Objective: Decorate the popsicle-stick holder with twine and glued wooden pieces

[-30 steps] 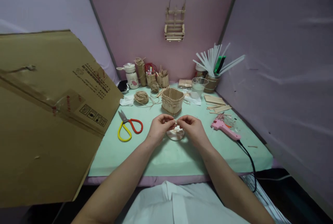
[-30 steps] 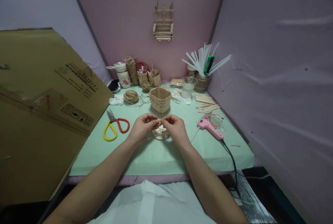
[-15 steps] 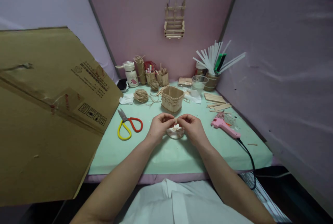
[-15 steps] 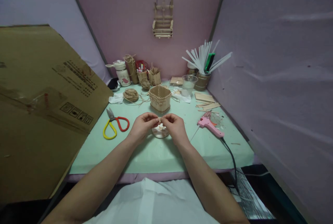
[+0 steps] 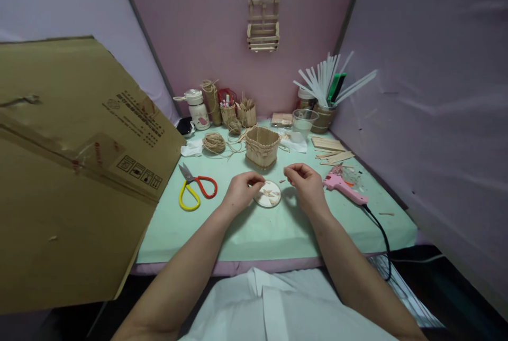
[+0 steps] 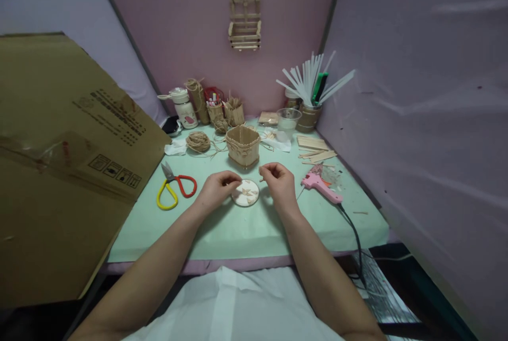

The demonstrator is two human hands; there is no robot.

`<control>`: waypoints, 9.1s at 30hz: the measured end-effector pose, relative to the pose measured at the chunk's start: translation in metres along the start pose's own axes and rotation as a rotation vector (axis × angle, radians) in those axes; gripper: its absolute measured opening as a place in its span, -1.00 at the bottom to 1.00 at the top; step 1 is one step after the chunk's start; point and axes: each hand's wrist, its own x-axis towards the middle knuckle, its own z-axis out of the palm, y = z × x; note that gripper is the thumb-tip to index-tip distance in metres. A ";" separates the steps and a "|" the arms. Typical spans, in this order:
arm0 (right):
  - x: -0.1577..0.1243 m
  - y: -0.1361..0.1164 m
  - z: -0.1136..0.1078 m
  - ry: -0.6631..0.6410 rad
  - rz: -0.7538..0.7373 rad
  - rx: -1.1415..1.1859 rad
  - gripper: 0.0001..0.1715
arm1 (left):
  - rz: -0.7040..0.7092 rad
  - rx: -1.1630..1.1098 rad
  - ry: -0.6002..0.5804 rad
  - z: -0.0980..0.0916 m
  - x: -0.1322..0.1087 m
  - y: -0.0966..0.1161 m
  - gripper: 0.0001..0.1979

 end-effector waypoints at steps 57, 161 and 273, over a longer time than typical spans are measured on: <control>-0.007 0.003 -0.005 -0.001 -0.068 0.003 -0.80 | 0.236 0.500 -0.243 0.010 0.010 0.000 -0.84; -0.012 0.004 0.000 -0.162 0.117 0.008 -0.72 | -0.108 -0.515 0.006 0.023 0.008 0.013 -0.77; -0.011 0.008 -0.002 -0.063 0.124 0.037 -0.78 | -0.226 -0.382 -0.030 0.013 0.002 0.015 -0.83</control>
